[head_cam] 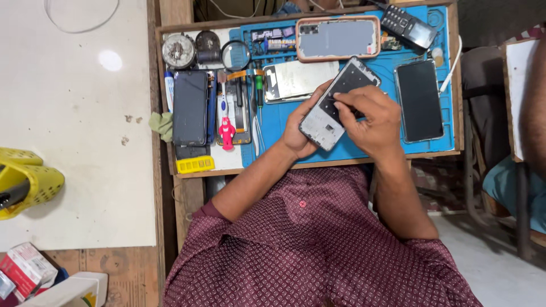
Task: The person uses a small metal tool to scrape and clean the edges and back surface of a disassembled smartphone. They repeatedly rub the tool along the frame and back panel, occasionally rotating the device to access different areas.
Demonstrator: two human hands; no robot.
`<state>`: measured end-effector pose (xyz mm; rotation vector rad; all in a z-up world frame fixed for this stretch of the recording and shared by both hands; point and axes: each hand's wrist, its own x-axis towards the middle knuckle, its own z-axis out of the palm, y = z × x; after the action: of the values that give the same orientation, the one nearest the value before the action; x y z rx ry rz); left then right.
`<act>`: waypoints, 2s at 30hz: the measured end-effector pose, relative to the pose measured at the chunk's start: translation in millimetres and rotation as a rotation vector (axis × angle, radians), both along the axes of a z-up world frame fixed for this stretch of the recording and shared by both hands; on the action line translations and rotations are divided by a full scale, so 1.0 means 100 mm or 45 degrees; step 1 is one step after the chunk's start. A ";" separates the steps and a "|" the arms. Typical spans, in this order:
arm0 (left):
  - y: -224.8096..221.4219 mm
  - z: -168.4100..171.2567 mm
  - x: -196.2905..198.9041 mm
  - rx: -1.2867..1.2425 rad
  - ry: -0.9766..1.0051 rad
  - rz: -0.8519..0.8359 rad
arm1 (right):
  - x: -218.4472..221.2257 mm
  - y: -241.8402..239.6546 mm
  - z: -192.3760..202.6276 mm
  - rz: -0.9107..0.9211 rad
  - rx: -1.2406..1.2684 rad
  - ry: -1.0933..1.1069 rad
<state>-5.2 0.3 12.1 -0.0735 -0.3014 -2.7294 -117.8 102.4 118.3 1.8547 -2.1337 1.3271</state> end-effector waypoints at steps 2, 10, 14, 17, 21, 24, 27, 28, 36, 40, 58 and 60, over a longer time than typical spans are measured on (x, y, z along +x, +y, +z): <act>-0.01 0.00 -0.01 -0.001 0.016 0.001 | -0.01 -0.01 0.04 0.001 0.028 0.103; 0.01 -0.09 -0.01 0.029 0.024 -0.002 | 0.05 -0.10 -0.03 -0.049 -0.017 -0.006; -0.01 -0.06 0.00 -0.014 0.041 0.005 | 0.05 -0.17 -0.13 0.035 -0.072 -0.007; 0.00 -0.06 0.00 -0.016 0.023 0.008 | 0.01 -0.16 -0.17 0.094 -0.094 -0.016; 0.00 -0.05 0.00 -0.032 0.018 0.021 | 0.00 -0.17 -0.20 0.120 -0.102 -0.010; 0.01 -0.06 -0.01 -0.027 -0.013 0.037 | 0.00 -0.17 -0.22 0.110 -0.111 -0.035; 0.01 -0.07 -0.01 -0.044 -0.007 0.036 | 0.05 -0.16 -0.26 0.004 -0.083 -0.109; 0.02 -0.07 -0.01 -0.046 -0.006 0.039 | 0.06 -0.16 -0.26 -0.042 -0.068 -0.138; 0.02 -0.08 0.00 -0.078 0.007 0.049 | 0.04 -0.17 -0.24 0.065 -0.106 -0.105; 0.02 -0.03 -0.02 -0.103 -0.074 0.073 | 0.08 -0.18 -0.25 -0.085 -0.081 -0.149; 0.08 0.18 0.00 -0.142 -0.149 0.086 | 0.13 -0.17 -0.16 -0.162 -0.133 -0.223; 0.08 0.21 0.00 -0.135 -0.139 0.089 | 0.11 -0.16 -0.15 -0.057 -0.212 -0.182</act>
<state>-5.7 8.2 33.2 0.0562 -0.4704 -2.6518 -106.8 86.1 103.7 1.6875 -2.0411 1.6172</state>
